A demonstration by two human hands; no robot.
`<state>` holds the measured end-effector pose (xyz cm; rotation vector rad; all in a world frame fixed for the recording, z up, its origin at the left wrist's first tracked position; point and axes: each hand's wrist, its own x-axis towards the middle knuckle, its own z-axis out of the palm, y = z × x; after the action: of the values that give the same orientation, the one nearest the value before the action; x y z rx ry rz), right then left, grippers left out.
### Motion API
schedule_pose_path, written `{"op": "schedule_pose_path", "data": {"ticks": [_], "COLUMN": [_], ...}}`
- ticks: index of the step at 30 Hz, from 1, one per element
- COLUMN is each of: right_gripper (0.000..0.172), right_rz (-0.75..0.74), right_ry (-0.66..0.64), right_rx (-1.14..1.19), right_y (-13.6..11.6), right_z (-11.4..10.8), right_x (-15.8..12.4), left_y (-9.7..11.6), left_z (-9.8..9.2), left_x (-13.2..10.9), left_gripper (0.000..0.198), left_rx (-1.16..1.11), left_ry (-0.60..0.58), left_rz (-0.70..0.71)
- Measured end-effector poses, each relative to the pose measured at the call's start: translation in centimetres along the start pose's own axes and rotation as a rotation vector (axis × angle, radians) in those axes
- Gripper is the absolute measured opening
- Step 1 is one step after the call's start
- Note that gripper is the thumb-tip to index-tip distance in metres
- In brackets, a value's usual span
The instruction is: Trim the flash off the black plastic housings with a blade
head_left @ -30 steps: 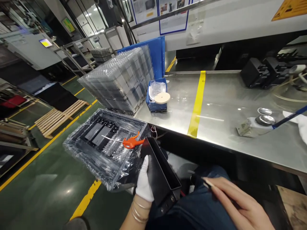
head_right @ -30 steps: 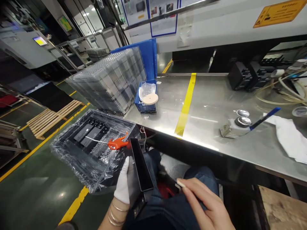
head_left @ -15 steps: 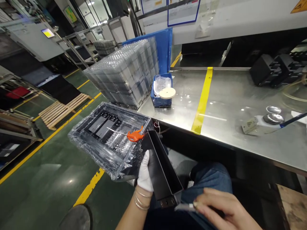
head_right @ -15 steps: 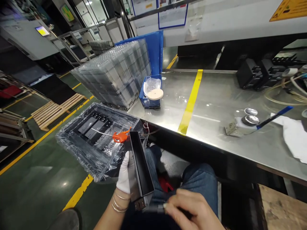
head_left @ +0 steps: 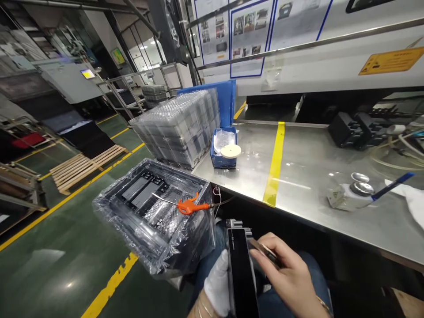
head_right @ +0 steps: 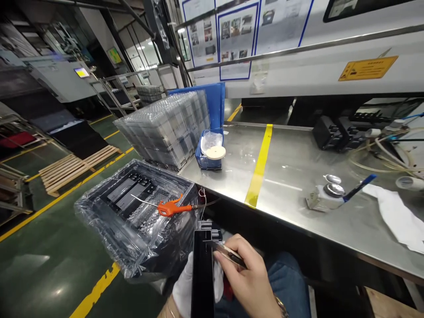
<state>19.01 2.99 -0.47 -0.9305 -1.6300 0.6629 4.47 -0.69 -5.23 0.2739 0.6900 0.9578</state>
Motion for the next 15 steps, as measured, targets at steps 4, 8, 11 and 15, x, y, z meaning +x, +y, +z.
{"op": "schedule_pose_path", "data": {"ticks": [4, 8, 11, 15], "right_gripper": [0.021, 0.015, 0.012, 0.019], "right_rz": [-0.069, -0.117, -0.205, -0.312], "right_ry": [-0.065, -0.287, -0.409, -0.637], "right_rx": [-0.017, -0.057, -0.226, -0.328], "right_y": [-0.7, -0.9, -0.4, -0.6], "right_z": [-0.3, -3.0, -5.8, -8.5], "right_x": [-0.3, 0.8, 2.7, 5.1], "left_y": [1.8, 4.0, 5.2, 5.9], "left_z": [1.9, 2.8, 2.7, 2.5], "left_x": [-0.7, -1.7, -2.1, -2.3], "left_gripper": [0.058, 0.054, 0.092, 0.106], "left_rx": [0.006, 0.224, 0.53, 0.725], "left_ry": [-0.081, -0.085, 0.015, 0.024], "left_rz": [0.023, 0.085, 0.1, 0.048]}}
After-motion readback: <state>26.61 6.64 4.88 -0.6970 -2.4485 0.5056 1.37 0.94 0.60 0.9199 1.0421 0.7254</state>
